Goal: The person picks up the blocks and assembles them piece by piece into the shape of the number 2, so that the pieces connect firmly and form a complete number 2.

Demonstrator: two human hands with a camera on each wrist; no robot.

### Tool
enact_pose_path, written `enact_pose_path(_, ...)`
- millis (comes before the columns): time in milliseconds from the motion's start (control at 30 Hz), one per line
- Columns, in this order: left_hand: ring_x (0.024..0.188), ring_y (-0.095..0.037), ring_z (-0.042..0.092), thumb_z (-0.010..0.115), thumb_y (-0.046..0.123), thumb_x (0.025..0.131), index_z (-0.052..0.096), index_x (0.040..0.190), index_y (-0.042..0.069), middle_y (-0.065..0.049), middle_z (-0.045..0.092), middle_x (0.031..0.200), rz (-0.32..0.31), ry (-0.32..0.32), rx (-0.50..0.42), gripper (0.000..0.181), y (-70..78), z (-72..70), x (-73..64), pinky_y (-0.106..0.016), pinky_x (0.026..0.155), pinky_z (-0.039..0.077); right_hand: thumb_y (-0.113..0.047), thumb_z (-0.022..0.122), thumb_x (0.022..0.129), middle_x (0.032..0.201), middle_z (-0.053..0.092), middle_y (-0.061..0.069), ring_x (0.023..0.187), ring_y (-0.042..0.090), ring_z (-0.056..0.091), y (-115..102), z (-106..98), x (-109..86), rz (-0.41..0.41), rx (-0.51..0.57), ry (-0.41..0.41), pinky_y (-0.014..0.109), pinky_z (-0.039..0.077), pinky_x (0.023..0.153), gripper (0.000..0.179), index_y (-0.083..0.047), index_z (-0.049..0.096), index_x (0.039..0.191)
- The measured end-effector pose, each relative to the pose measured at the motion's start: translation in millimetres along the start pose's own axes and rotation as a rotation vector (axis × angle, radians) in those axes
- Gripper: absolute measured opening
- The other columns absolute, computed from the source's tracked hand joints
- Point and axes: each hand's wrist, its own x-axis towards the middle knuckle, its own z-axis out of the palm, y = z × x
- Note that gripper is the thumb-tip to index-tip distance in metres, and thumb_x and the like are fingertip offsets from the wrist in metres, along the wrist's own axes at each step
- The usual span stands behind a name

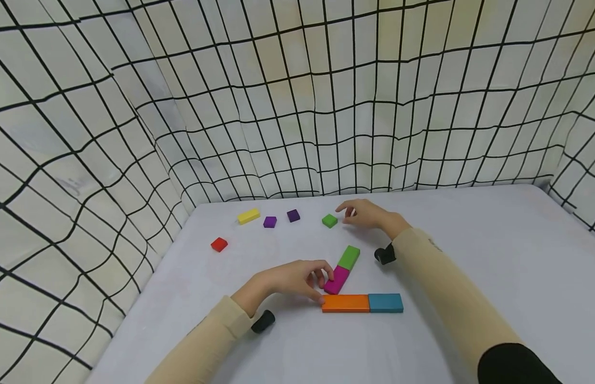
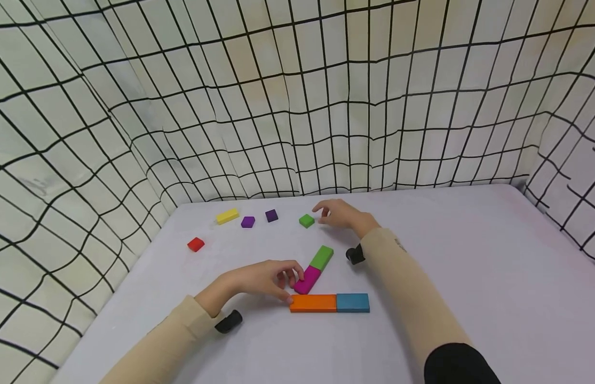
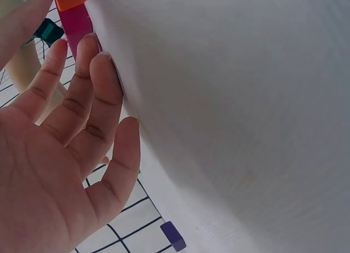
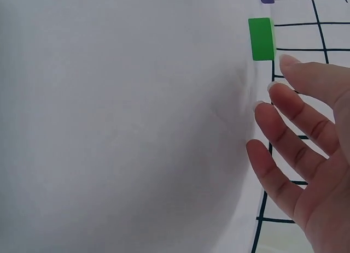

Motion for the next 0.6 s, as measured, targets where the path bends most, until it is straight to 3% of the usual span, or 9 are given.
enact_pose_path(233, 0.089, -0.015, 0.058, 0.082, 0.016, 0.089, 0.060, 0.118, 0.021, 0.006, 0.062, 0.098, -0.003, 0.000, -0.001, 0.038, -1.4, -0.1, -0.6, -0.030, 0.081, 0.049, -0.012, 0.066, 0.100, 0.116, 0.064, 0.014, 0.108, 0.031, 0.059, -4.6, 4.1, 5.7, -0.031, 0.002, -0.051, 0.042, 0.050, 0.091, 0.045, -0.006, 0.057, 0.143)
enact_pose_path(600, 0.090, -0.015, 0.058, 0.082, 0.015, 0.089, 0.060, 0.118, 0.022, 0.005, 0.062, 0.097, -0.004, 0.005, -0.004, 0.037, -0.8, -0.1, -0.4, -0.029, 0.081, 0.049, -0.010, 0.066, 0.100, 0.119, 0.063, 0.016, 0.107, 0.030, 0.057, -15.2, 7.5, 15.7, 0.043, -0.065, -0.064, 0.046, 0.046, 0.098, 0.050, -0.010, 0.054, 0.148)
